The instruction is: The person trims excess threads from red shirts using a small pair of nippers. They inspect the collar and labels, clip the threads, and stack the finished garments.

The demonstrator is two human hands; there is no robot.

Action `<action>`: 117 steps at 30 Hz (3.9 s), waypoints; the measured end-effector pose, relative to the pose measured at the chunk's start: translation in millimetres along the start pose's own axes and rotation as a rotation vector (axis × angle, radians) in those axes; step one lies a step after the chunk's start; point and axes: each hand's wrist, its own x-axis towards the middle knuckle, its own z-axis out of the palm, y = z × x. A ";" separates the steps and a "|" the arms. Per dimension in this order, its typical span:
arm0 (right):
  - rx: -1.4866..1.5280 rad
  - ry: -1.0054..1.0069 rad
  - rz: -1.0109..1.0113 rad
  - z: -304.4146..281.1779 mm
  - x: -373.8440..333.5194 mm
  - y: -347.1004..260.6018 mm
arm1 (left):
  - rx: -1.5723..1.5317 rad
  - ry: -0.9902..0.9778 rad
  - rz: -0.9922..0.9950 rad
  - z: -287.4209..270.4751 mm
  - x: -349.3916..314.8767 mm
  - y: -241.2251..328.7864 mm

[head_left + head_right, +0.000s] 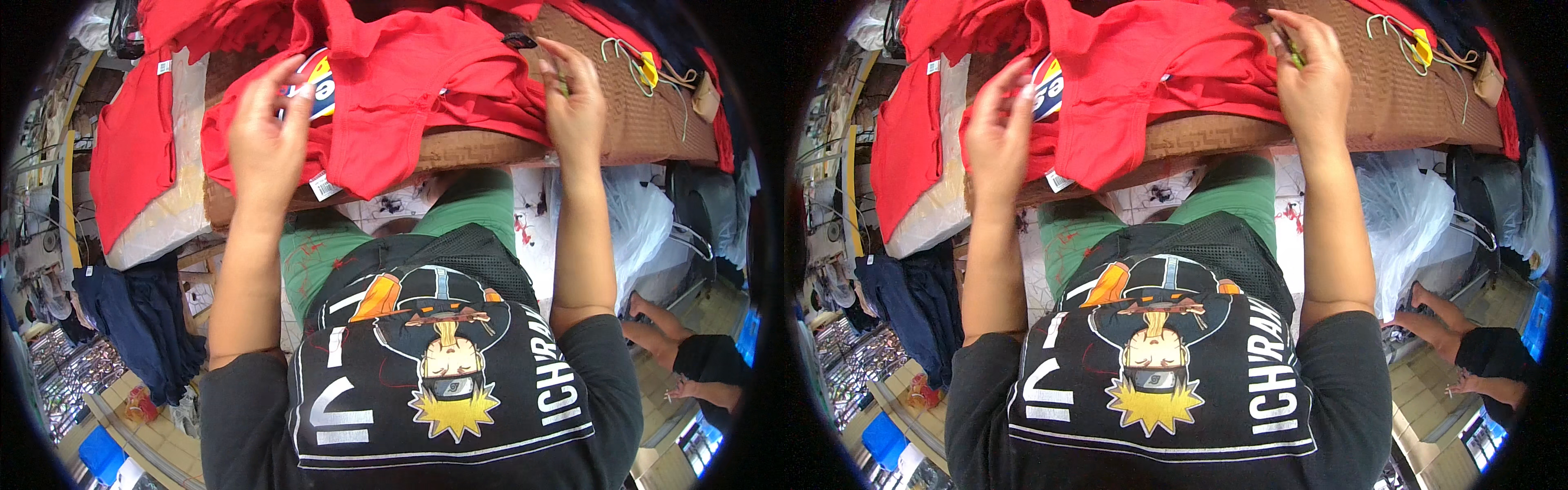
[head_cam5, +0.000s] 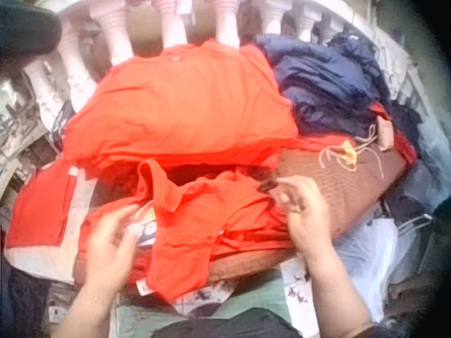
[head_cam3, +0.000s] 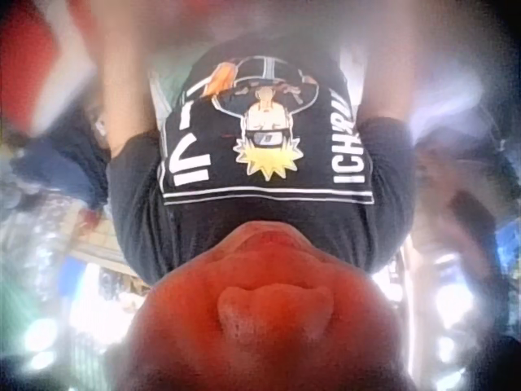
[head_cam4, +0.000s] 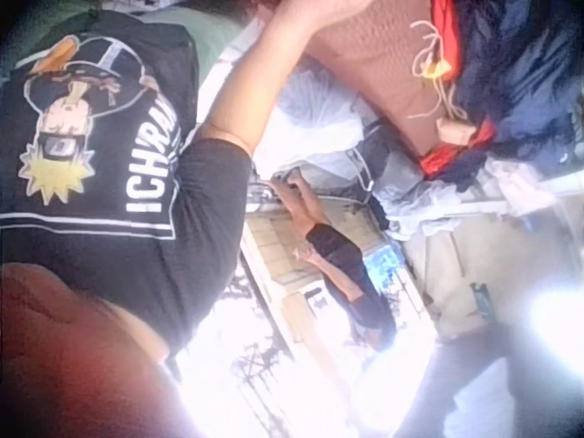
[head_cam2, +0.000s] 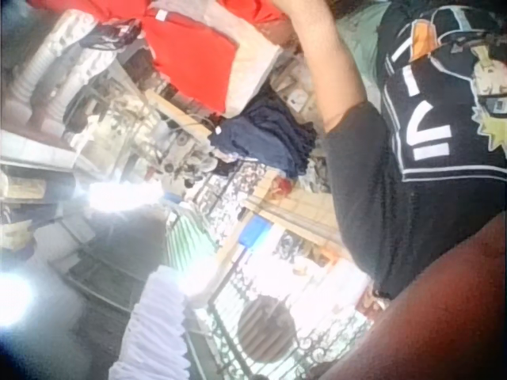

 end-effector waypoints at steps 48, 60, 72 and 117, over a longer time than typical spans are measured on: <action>0.240 -0.617 0.001 -7.9 -16.6 -72.1 | -0.101 -0.612 -0.010 53.0 21.3 22.5; 0.214 -0.618 -0.075 3.7 -16.4 -76.5 | -0.100 -0.616 -0.024 50.5 21.0 24.8; 0.185 -0.605 -0.090 7.3 -17.2 -85.9 | -0.128 -0.612 -0.051 50.3 20.3 24.1; 1.032 -0.254 -0.159 -124.9 -15.1 -130.3 | -0.030 -1.163 0.118 -110.4 -10.0 98.7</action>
